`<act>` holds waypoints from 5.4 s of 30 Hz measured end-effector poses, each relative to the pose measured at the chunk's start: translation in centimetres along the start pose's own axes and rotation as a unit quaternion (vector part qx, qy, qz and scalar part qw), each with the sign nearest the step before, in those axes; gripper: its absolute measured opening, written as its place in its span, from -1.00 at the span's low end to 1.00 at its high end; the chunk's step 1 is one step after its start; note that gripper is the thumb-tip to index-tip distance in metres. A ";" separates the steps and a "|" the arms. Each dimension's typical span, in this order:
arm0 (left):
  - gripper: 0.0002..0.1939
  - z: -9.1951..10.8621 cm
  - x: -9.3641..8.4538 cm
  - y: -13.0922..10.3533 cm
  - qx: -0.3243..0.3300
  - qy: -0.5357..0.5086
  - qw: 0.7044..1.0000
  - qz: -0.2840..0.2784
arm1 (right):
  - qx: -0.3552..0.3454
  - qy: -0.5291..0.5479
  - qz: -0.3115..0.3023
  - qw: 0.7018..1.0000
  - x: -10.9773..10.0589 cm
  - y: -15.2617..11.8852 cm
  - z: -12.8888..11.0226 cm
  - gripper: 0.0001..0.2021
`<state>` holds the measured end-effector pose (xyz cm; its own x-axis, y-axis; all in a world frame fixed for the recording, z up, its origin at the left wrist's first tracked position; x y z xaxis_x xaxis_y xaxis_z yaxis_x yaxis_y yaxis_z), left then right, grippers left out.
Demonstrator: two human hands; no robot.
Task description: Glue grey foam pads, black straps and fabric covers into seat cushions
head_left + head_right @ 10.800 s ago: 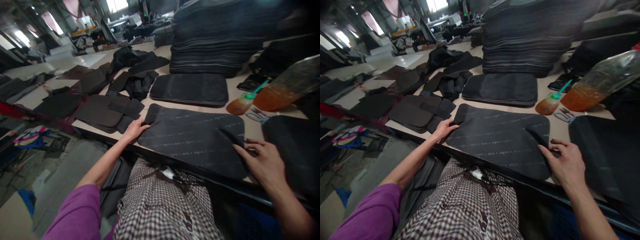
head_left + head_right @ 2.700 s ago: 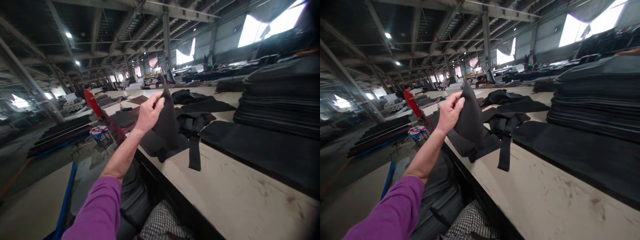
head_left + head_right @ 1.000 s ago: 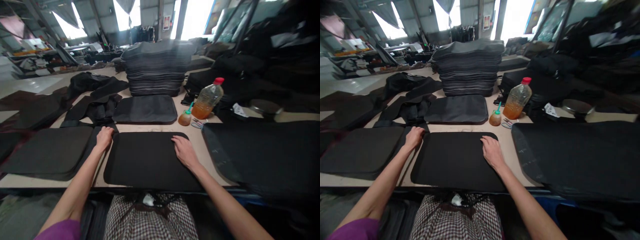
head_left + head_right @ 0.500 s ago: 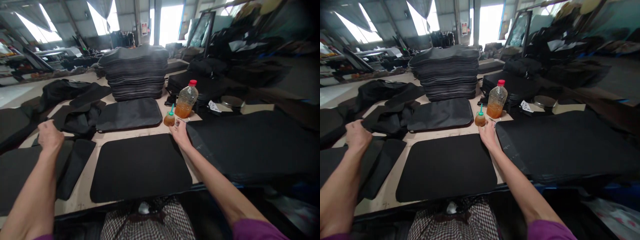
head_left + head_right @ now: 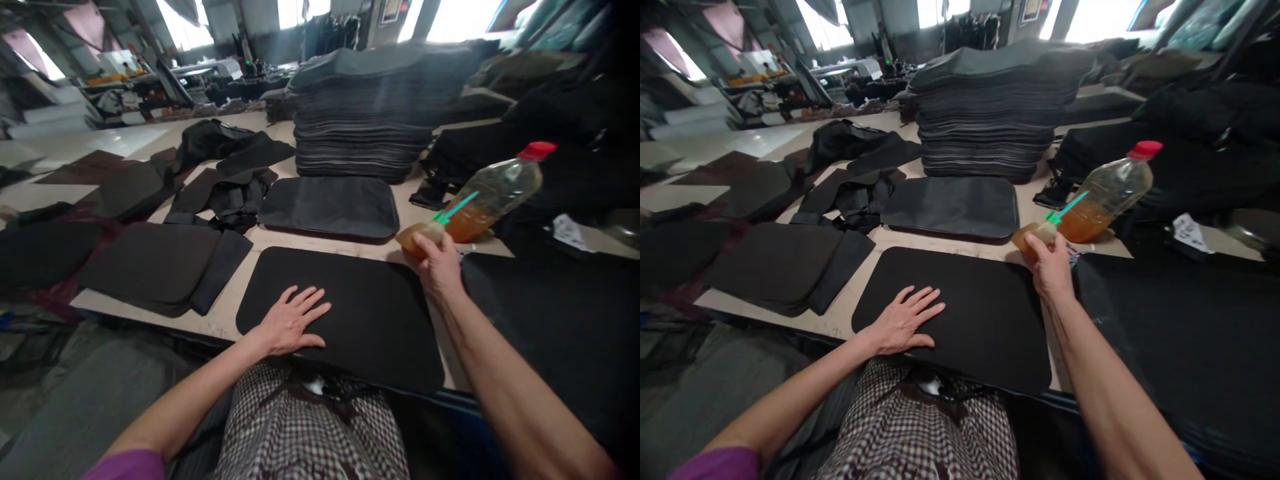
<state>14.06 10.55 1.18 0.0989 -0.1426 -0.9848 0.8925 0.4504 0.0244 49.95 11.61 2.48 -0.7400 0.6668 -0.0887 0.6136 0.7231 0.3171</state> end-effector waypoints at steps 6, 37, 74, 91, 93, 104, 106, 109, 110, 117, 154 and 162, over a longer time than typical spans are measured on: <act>-0.18 -2.2 -0.5 -0.4 -0.021 0.021 0.999 0.018 | 0.126 0.123 -0.174 0.969 3.7 -6.3 -3.4 -0.40; -0.06 -1.4 3.0 -2.0 -0.176 -0.142 0.974 0.030 | -0.095 -0.055 -0.452 0.885 23.7 -17.0 -11.8 -0.28; -0.20 -1.0 -0.4 -2.6 -0.153 0.000 0.981 0.121 | -0.303 -0.193 -0.234 0.903 27.6 -9.6 -9.6 -0.42; -0.30 -0.5 -0.1 -2.1 -0.146 0.016 0.983 0.111 | -0.206 -0.356 -0.138 0.901 5.0 -3.6 -7.8 -0.39; -0.31 -0.4 0.0 -1.9 -0.147 0.022 0.983 0.105 | -0.186 -0.383 -0.103 0.899 1.1 -3.2 -7.3 -0.36; -0.36 0.0 0.3 -1.4 -0.142 0.088 0.983 0.078 | -0.134 -0.396 -0.017 0.908 -7.6 -4.1 -6.9 -0.37; -0.36 0.0 0.4 -1.4 -0.142 0.094 0.982 0.078 | -0.127 -0.395 -0.023 0.910 -8.5 -4.5 -7.3 -0.38; -0.35 0.1 0.5 -1.3 -0.142 0.100 0.982 0.075 | -0.107 -0.380 -0.050 0.917 -10.0 -5.4 -8.1 -0.43; -0.35 0.1 0.6 -1.3 -0.142 0.100 0.982 0.074 | -0.097 -0.372 -0.063 0.921 -10.5 -5.8 -8.4 -0.45; -0.35 0.1 0.9 -1.3 -0.136 0.104 0.982 0.075 | -0.027 -0.317 -0.132 0.939 -13.9 -10.6 -9.2 -0.47; -0.28 -12.7 -5.6 -14.5 -0.306 -0.508 0.705 0.390 | -0.082 -0.087 -0.273 0.954 17.0 -21.5 -10.6 -0.47; -0.30 -14.1 -5.1 -18.1 -0.321 -0.521 0.675 0.413 | -0.114 -0.083 -0.266 0.954 22.7 -21.3 -10.8 -0.46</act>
<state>-8.77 15.52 3.35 0.9998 -0.0011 -0.0178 0.0026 0.9967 0.0817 17.10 9.36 3.93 -0.8647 0.2492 -0.4362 0.0737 0.9218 0.3806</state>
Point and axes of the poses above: each hand's wrist, its own y-axis towards the middle knuckle, its own x-axis out of the palm, z = x × y, the point moved 7 cm from there along y, towards the middle knuckle, and after that the axes turned 7 degrees about -x, right-handed, at the moved point
